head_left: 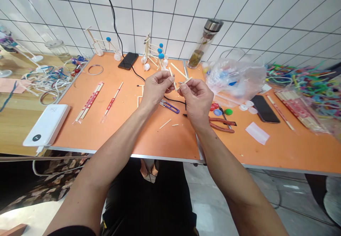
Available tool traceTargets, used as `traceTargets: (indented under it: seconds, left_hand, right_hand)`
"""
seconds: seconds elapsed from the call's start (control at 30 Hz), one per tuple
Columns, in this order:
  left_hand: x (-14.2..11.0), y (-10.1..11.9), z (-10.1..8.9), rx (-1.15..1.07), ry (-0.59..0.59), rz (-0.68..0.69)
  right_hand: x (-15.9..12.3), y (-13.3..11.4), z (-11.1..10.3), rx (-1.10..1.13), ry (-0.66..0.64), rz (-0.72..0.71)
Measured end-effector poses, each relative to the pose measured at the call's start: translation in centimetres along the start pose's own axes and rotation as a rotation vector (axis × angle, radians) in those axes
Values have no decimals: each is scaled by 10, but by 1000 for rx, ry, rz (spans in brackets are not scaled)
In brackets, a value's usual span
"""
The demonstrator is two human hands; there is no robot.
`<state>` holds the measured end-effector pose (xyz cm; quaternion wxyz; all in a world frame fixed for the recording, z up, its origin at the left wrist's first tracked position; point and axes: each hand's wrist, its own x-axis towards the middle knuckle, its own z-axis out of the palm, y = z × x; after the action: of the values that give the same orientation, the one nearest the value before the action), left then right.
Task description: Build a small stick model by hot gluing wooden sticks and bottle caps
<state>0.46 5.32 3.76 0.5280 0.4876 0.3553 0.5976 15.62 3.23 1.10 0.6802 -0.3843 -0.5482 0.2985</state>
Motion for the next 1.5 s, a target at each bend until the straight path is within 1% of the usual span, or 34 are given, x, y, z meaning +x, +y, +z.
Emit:
traceTargets:
  seconds: [0.23, 0.43, 0.73, 0.93, 1.07, 1.3, 1.5]
  left_hand:
    - [0, -1, 0, -10, -4, 4]
    - [0, -2, -1, -34, -18, 20]
    - [0, 0, 1, -41, -12, 2]
    - [0, 0, 1, -55, -19, 7]
    - [0, 0, 1, -41, -14, 3]
    - [0, 0, 0, -35, -10, -1]
    - [0, -1, 0, -36, -15, 6]
  right_hand:
    - [0, 2, -1, -21, -11, -31]
    - [0, 1, -2, -12, -14, -23]
    - [0, 3, -1, 4, 3, -31]
    - [0, 3, -1, -14, -13, -33]
    - [0, 3, 0, 14, 10, -25]
    - [0, 3, -1, -15, -11, -34]
    - [0, 0, 0, -21, 3, -12]
